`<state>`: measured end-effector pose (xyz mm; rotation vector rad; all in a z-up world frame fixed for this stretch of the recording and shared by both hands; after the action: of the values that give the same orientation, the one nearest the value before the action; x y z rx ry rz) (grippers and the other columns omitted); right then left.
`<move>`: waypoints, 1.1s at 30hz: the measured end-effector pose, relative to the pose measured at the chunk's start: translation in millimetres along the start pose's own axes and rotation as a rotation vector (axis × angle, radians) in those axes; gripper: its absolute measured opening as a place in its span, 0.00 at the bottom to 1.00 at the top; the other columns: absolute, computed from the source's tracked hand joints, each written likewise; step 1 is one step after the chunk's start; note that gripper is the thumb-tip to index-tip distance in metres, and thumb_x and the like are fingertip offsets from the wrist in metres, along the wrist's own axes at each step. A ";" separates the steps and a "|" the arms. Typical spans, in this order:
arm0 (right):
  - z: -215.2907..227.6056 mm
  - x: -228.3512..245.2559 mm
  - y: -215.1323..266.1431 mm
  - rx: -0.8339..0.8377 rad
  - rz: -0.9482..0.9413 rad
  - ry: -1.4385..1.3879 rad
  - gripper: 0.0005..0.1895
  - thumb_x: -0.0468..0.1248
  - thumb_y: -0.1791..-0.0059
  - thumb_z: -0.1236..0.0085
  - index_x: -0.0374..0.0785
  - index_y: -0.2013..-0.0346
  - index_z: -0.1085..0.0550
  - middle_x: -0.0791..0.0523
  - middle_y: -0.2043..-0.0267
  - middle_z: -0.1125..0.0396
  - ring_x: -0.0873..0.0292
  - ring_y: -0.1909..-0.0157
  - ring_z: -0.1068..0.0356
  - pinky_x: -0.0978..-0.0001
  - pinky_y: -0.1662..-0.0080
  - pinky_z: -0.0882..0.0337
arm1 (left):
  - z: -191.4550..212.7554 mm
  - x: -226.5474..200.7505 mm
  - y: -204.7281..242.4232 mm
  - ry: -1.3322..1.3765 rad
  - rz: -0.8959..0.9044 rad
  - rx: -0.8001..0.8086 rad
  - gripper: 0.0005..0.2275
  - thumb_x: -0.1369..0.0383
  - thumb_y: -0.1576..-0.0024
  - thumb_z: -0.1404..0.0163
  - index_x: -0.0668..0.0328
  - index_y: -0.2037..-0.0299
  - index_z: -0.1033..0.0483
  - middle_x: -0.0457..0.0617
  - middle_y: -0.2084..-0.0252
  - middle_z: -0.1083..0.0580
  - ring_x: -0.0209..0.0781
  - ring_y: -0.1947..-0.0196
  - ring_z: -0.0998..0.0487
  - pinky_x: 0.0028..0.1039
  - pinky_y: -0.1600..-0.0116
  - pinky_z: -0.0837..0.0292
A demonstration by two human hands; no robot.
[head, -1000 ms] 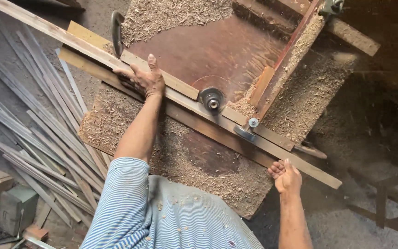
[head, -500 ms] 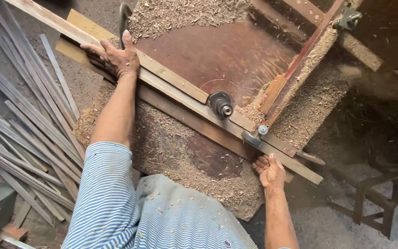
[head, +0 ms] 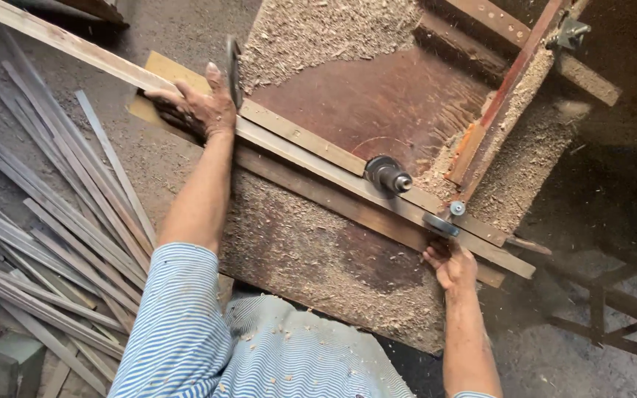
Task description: Shaping and processing thin wooden strips using a stationary router or shaper table.
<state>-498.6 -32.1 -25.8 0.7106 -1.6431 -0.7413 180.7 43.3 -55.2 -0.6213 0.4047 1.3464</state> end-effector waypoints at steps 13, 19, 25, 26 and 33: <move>-3.9 -7.3 -8.6 -0.148 0.115 0.038 0.19 0.49 0.43 0.43 0.36 0.50 0.26 0.49 0.58 0.26 0.45 0.61 0.25 0.48 0.59 0.24 | 22.3 56.8 -19.6 0.235 -0.280 0.388 0.28 0.63 0.50 0.50 0.81 0.44 0.37 0.91 0.29 0.66 0.86 0.30 0.50 0.46 0.23 0.53; -20.9 -44.2 12.1 -0.013 0.189 -0.373 0.12 0.40 0.44 0.54 0.35 0.56 0.27 0.49 0.59 0.25 0.49 0.58 0.23 0.51 0.55 0.20 | 107.2 18.1 -31.4 0.023 -0.348 0.656 0.27 0.69 0.50 0.54 0.73 0.38 0.33 0.82 0.35 0.40 0.77 0.35 0.35 0.45 0.25 0.42; -252.6 -129.9 120.0 -0.153 0.071 0.075 0.21 0.41 0.44 0.52 0.24 0.46 0.32 0.41 0.56 0.29 0.46 0.58 0.24 0.56 0.57 0.19 | 151.9 16.7 -62.0 0.015 -0.707 0.743 0.27 0.65 0.48 0.42 0.74 0.40 0.30 0.86 0.42 0.37 0.80 0.43 0.31 0.52 0.35 0.34; -283.3 -126.8 109.2 -0.180 0.080 0.058 0.21 0.41 0.44 0.52 0.24 0.46 0.32 0.41 0.56 0.29 0.46 0.58 0.24 0.56 0.57 0.19 | 161.1 6.9 -66.5 0.030 -0.729 0.765 0.27 0.65 0.48 0.42 0.74 0.40 0.30 0.86 0.42 0.37 0.80 0.43 0.31 0.52 0.35 0.34; -411.1 -122.4 37.1 -0.445 0.118 -0.195 0.24 0.45 0.44 0.48 0.22 0.49 0.35 0.42 0.61 0.30 0.46 0.63 0.25 0.56 0.65 0.21 | 169.5 21.8 -131.5 0.097 -1.001 1.026 0.14 0.65 0.44 0.44 0.70 0.59 0.30 0.68 0.56 0.30 0.64 0.58 0.24 0.50 0.51 0.27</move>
<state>-75.7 45.9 -4.7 0.2279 -1.5987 -1.0708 300.1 153.2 86.8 0.0315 0.6667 0.0610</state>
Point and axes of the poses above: each hand's wrist, its own y-axis away from the middle knuckle, its own z-axis out of the back of the hand, x = y × z, the point moved 2 cm from there along -y, towards the middle knuckle
